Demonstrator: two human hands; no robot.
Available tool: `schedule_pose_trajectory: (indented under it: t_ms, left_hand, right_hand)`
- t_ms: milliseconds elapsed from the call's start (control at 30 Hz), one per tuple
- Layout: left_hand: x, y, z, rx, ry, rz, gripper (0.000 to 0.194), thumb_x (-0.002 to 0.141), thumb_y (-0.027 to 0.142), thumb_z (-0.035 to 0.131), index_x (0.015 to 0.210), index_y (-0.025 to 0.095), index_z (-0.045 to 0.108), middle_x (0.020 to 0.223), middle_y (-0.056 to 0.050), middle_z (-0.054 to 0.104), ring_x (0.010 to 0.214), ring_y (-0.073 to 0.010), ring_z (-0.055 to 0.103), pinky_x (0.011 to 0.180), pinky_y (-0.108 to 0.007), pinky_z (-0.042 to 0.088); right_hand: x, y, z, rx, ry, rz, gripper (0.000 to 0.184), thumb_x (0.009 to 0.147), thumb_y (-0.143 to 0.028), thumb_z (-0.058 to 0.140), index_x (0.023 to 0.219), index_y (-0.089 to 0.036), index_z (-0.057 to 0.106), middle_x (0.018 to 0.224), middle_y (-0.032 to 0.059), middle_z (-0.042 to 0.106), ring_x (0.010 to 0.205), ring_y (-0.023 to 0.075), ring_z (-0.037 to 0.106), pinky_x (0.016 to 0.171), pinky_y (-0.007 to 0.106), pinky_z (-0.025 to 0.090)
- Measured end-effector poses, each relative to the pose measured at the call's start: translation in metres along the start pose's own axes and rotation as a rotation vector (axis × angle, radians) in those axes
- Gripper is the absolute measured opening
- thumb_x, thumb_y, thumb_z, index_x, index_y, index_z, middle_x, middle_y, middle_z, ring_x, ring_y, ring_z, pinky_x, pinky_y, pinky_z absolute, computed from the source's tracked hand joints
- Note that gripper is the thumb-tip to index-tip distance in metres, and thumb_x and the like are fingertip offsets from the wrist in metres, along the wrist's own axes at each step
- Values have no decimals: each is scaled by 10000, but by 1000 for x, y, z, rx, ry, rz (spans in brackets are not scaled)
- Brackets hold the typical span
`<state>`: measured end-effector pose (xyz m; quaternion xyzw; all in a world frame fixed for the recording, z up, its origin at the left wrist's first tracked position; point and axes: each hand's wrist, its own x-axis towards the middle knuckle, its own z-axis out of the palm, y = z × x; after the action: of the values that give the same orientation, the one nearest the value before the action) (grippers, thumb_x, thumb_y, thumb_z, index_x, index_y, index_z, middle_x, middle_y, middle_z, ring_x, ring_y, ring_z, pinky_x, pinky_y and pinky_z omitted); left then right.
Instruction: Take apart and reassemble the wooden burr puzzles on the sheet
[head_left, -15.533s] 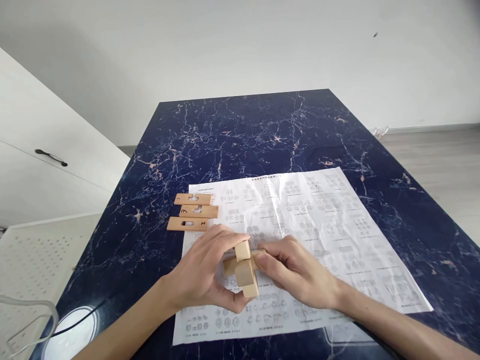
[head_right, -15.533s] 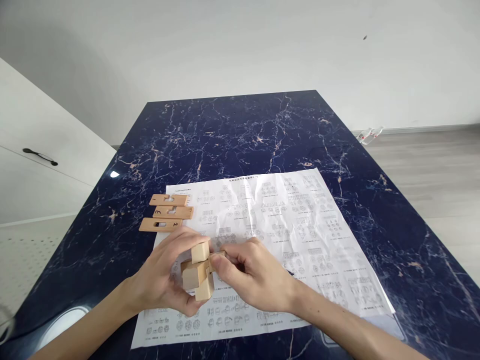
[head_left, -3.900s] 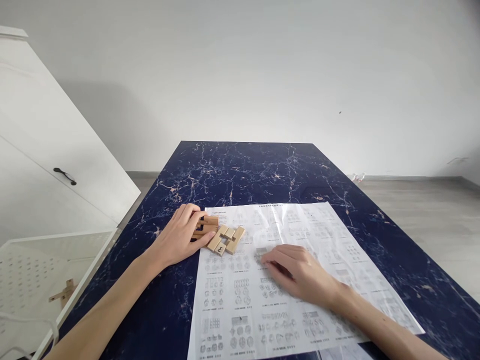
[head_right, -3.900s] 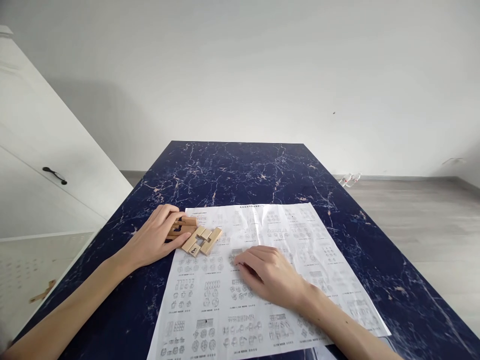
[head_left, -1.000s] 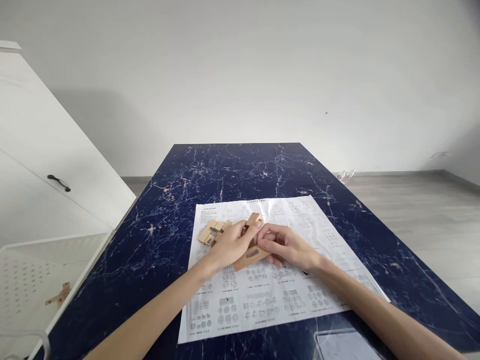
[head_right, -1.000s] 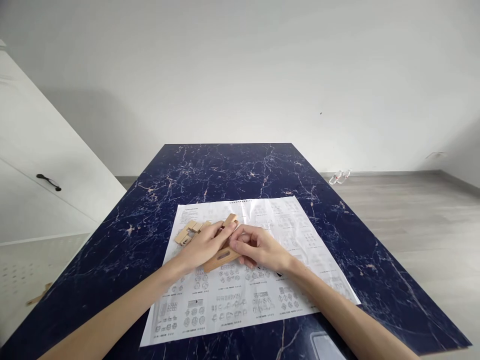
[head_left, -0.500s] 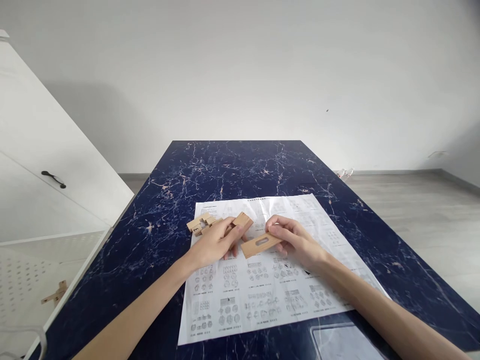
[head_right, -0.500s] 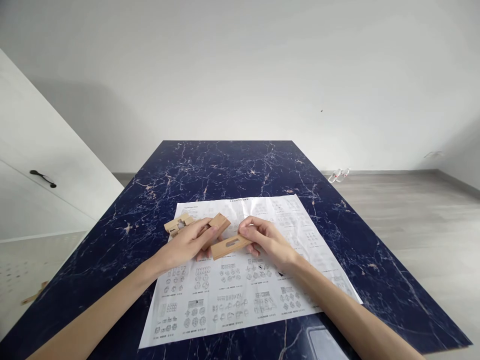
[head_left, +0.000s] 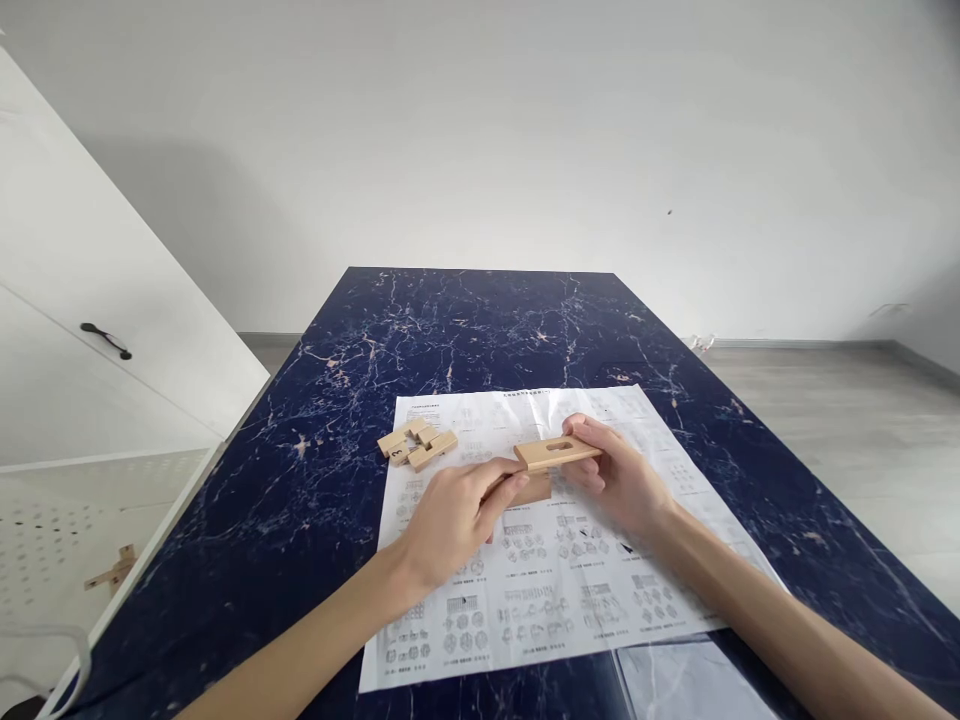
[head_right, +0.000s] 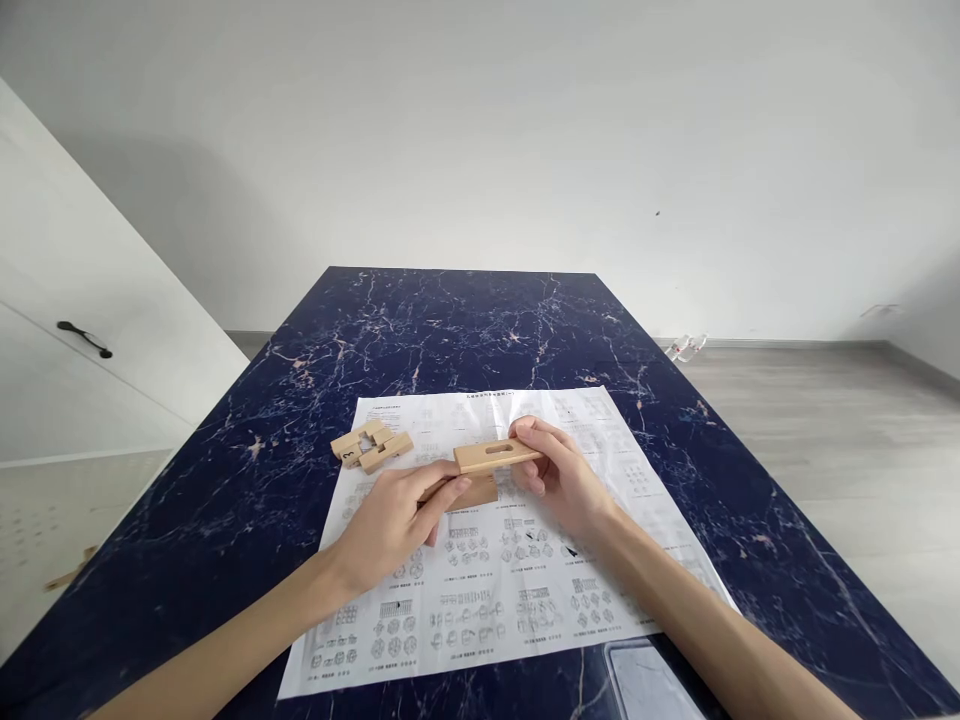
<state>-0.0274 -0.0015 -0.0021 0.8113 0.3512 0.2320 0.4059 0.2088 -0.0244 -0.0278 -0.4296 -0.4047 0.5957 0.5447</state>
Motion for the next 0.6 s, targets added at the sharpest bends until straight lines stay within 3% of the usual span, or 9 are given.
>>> schedule_pose_trajectory:
  t_ms: [133,233,300,400,467,600]
  left_hand:
    - [2,-1,4,-51,108,-15,369,1118,459,499,1074,210,767,829,-38,775,711,-197,710,669,-329,516]
    - [2,2,4,-283,104,-53,347,1103,479,521,1069,212,740,1046,-78,789,877,-224,758,751,-338,576]
    - [1,4,3,-462,65,-98,364,1096,525,513,1110,211,698,1036,-81,775,717,-182,733,637,-311,567]
    - [1,7,1,-569,95,-151,392,1090,578,490,1042,212,624,887,-38,724,448,-83,477,449,-259,397]
    - [2,8,-1,-589,136,-181,427,1091,595,459,969,210,595,806,-16,659,450,-70,353,450,-260,333]
    - [7,6,-7,-768,114,-249,363,1095,440,385,946,194,606,854,-39,591,605,-118,424,602,-299,443]
  right_hand:
    - [-1,0,1,27,-2,5,301,987,-500,679,855,-249,577,550,-86,357,467,122,266,505,297,294]
    - [-1,0,1,48,-2,1,290,992,-483,685,865,-245,580,554,-90,355,466,114,269,500,287,297]
    - [0,0,1,64,4,-5,276,991,-480,691,891,-245,586,564,-92,357,463,108,259,489,280,291]
    - [0,-1,1,83,11,-11,260,1002,-498,680,997,-242,630,580,-92,372,467,106,238,471,273,274]
    - [0,-1,0,91,9,-10,294,1013,-516,673,1096,-234,668,616,-76,427,481,106,243,464,273,271]
    - [-2,-3,3,90,-13,6,358,956,-518,770,1161,-233,703,821,-13,584,530,96,311,452,266,284]
